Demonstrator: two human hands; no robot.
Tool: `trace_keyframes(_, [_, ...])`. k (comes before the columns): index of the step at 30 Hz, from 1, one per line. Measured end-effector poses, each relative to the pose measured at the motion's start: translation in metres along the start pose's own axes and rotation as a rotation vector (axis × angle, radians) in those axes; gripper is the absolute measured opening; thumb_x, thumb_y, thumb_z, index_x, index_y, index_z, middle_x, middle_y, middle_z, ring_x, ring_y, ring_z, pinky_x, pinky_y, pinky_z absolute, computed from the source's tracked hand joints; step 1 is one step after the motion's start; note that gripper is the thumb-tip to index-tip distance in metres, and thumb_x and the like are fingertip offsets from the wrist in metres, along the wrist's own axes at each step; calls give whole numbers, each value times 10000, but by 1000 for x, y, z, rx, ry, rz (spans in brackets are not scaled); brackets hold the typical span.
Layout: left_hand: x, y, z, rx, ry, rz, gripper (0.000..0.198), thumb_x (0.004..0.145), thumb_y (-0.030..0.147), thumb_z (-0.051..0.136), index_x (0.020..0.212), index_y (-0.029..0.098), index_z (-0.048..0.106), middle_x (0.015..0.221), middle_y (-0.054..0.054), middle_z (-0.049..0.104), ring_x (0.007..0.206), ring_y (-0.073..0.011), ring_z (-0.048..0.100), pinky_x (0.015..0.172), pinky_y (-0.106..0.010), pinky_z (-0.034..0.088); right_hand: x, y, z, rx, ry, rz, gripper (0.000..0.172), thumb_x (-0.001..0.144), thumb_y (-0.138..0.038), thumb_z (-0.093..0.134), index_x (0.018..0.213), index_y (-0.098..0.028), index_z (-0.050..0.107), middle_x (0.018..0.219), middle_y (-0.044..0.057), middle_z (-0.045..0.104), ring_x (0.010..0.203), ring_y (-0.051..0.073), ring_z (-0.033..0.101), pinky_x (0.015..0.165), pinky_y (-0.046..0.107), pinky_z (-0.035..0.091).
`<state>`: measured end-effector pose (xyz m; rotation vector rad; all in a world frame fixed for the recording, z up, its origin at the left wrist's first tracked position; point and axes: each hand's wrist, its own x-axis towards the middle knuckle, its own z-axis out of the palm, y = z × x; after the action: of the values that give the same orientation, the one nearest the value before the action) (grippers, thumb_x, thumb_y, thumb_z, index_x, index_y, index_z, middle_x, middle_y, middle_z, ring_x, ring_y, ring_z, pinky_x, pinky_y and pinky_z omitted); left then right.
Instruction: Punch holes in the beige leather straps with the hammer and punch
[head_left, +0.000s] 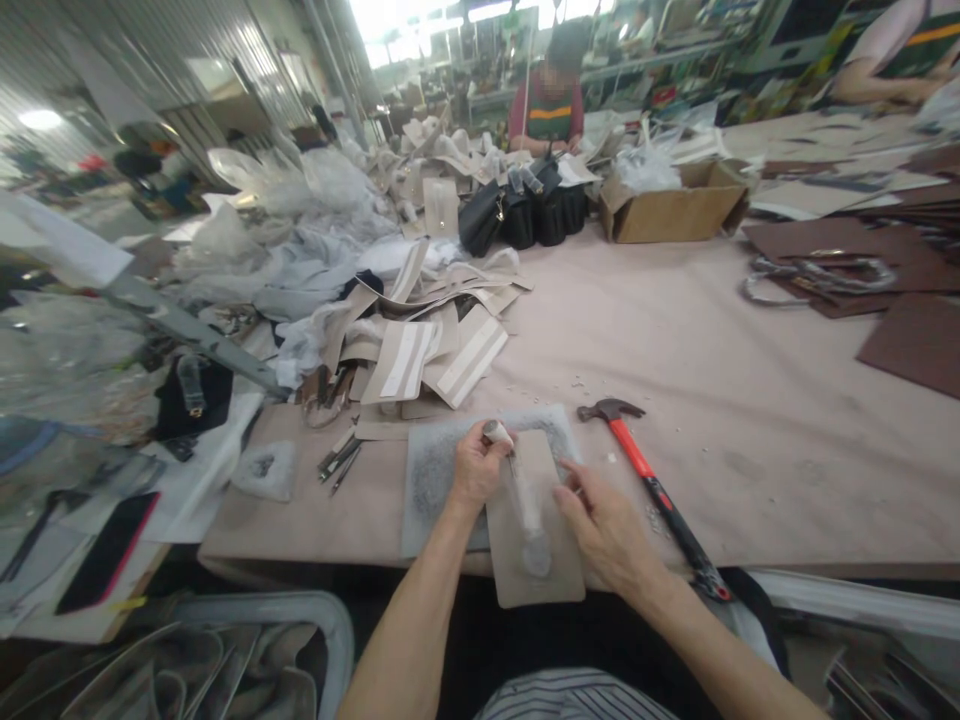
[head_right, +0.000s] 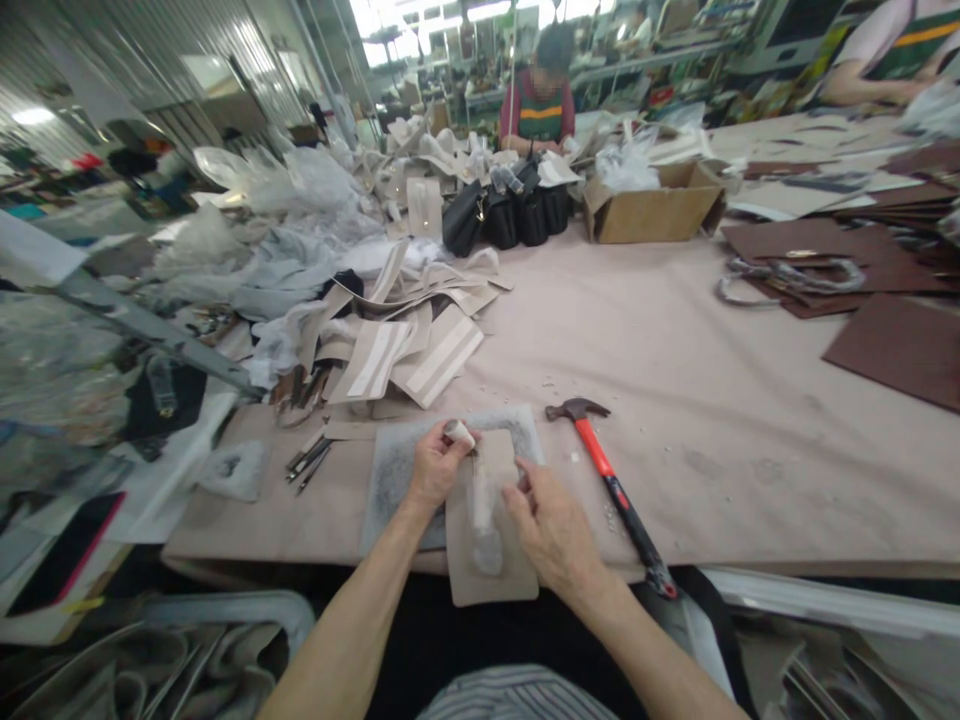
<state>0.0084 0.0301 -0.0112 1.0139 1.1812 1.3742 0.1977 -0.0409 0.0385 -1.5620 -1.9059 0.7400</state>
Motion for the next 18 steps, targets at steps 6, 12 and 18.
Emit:
trace_keyframes(6, [-1, 1, -1, 71, -25, 25, 243, 744, 299, 712, 936, 162, 653, 877, -60, 753, 804, -193, 691, 757, -279, 538, 16, 71, -50, -638, 160, 143, 422, 965, -385, 442, 1189, -64, 598, 1095, 221, 608, 990, 338, 590, 842, 434, 467])
trace_keyframes(12, [-6, 3, 1, 323, -32, 147, 172, 787, 239, 644, 945, 174, 664, 886, -58, 749, 807, -198, 685, 751, -283, 517, 21, 89, -60, -302, -70, 505, 92, 869, -267, 529, 828, -185, 534, 735, 65, 547, 651, 201, 509, 581, 306, 358])
trace_keyframes(18, [-11, 5, 1, 554, -142, 341, 175, 812, 194, 591, 978, 194, 646, 848, -37, 689, 779, -192, 629, 737, -289, 477, 30, 36, -69, 536, -240, 706, 100, 797, -282, 497, 778, -232, 413, 611, -54, 404, 444, 98, 332, 431, 232, 317])
